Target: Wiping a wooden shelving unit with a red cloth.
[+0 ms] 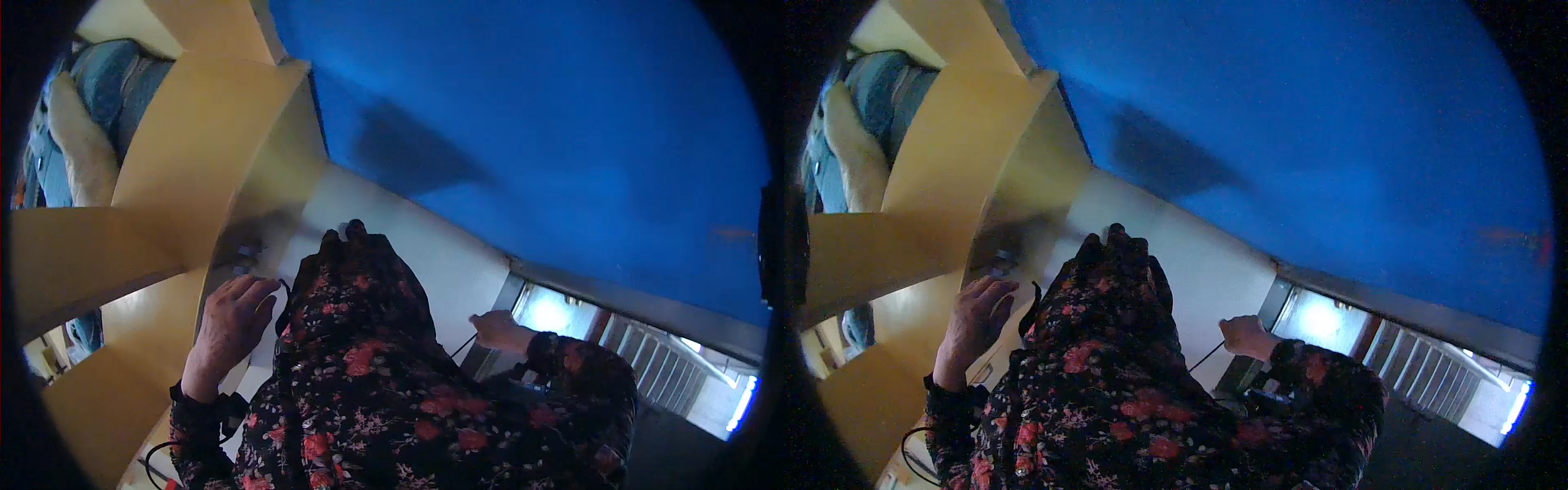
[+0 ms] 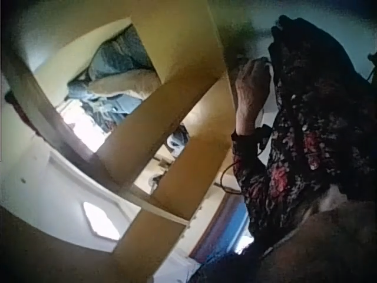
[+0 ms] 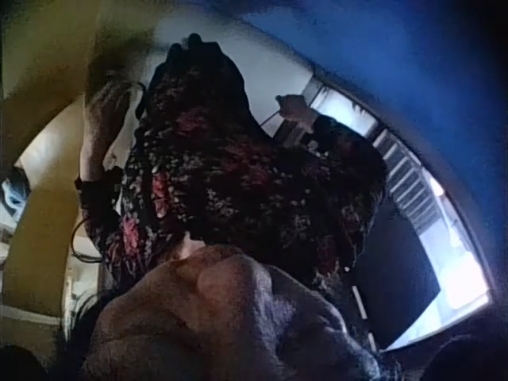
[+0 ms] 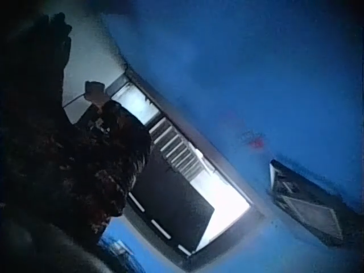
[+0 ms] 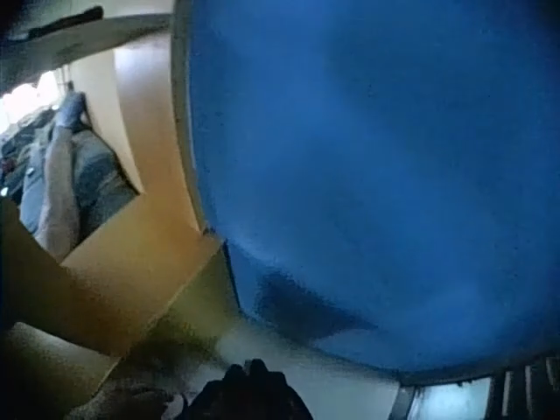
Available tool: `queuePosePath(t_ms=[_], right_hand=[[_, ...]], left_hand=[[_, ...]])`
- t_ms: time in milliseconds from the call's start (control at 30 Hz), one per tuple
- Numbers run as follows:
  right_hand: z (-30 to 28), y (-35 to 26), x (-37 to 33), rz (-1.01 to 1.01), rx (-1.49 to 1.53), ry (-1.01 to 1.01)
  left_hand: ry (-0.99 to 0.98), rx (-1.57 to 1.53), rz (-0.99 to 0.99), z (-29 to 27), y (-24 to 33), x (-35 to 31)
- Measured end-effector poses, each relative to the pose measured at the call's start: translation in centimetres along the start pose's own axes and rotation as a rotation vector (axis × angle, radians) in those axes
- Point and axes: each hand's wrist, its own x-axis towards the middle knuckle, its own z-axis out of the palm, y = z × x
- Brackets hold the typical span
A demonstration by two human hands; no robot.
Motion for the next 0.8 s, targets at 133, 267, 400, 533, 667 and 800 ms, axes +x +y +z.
queuePosePath(t_ms=[133,267,400,533,667,800], right_hand=[[0.0,0.6,0.0,-0.214,-0.252,-0.215],[3.0,0.7,-0.3,0.008,0.173,-0.868],[-4.3,-1.2,0.4,-0.467,0.335,-1.049],[-10.6,-2.0,-1.3,-0.377,0.523,-0.885],[-11.0,-4.8,-0.7,-0.604,0.428,-0.852],[-13.8,-6.1,-1.8,-0.54,0.232,-0.967]], left_hand=[[-0.053,-0.004,0.01,1.0,0.3,0.9],[-0.066,-0.024,0.053,1.4,1.5,1.9],[-0.016,0.066,0.071,-1.3,1.4,-0.5],[-0.059,0.076,0.187,-0.2,0.6,1.6],[-0.035,0.088,0.242,-1.7,1.6,1.0],[0.06,0.088,0.207,-0.3,-0.3,-0.3]])
